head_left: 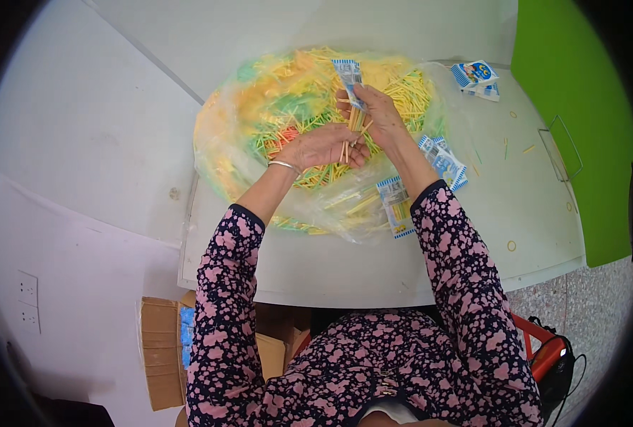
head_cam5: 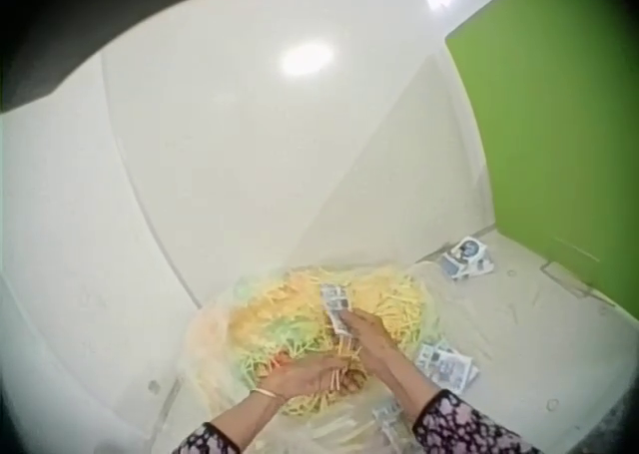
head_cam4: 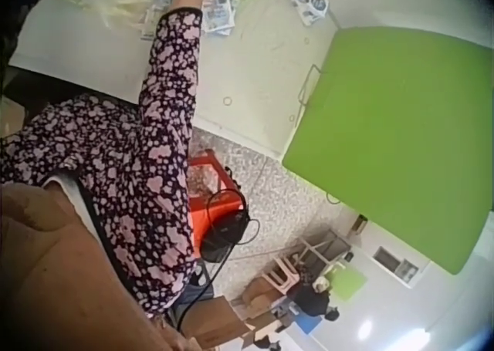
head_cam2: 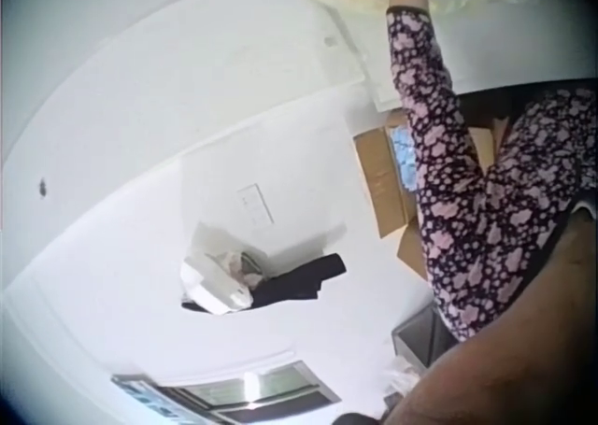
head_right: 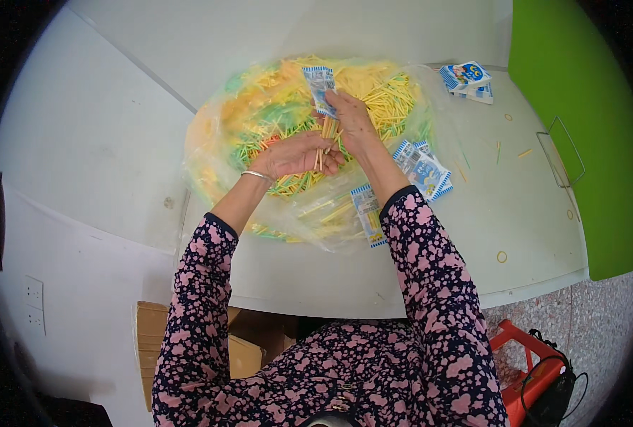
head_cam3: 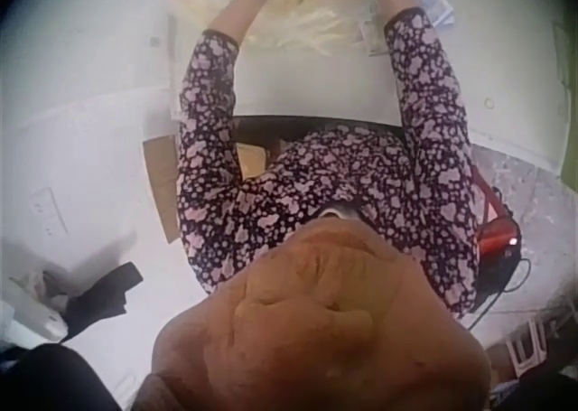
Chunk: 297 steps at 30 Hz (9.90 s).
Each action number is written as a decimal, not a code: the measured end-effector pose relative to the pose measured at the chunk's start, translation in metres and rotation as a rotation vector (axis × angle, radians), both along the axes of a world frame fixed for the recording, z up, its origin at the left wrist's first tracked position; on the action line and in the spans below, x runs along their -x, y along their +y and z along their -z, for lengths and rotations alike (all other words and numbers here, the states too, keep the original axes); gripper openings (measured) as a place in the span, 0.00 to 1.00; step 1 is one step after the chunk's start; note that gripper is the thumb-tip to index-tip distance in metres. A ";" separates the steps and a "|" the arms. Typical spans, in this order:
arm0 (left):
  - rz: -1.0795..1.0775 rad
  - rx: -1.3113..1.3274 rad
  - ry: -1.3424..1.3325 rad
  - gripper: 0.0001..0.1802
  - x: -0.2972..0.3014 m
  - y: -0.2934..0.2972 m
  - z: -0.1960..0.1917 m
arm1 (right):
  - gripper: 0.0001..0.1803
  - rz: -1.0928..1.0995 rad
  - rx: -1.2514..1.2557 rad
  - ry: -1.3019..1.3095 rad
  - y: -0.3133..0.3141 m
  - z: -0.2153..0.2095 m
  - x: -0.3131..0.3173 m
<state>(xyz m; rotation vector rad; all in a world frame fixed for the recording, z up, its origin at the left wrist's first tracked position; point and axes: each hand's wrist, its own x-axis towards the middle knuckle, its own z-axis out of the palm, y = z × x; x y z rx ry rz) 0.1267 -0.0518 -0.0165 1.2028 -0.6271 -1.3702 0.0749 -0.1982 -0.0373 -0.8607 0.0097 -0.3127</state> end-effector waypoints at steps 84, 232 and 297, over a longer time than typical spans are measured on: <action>-0.446 0.235 -0.904 0.20 0.034 0.003 -0.030 | 0.15 -0.039 0.566 0.006 -0.010 -0.001 0.085; -0.440 -0.141 -1.191 0.05 0.033 0.075 -0.036 | 0.10 -0.096 0.663 0.173 -0.025 0.007 0.142; -0.233 0.212 -1.629 0.18 0.128 -0.017 0.031 | 0.09 0.642 1.599 0.222 -0.092 0.070 0.154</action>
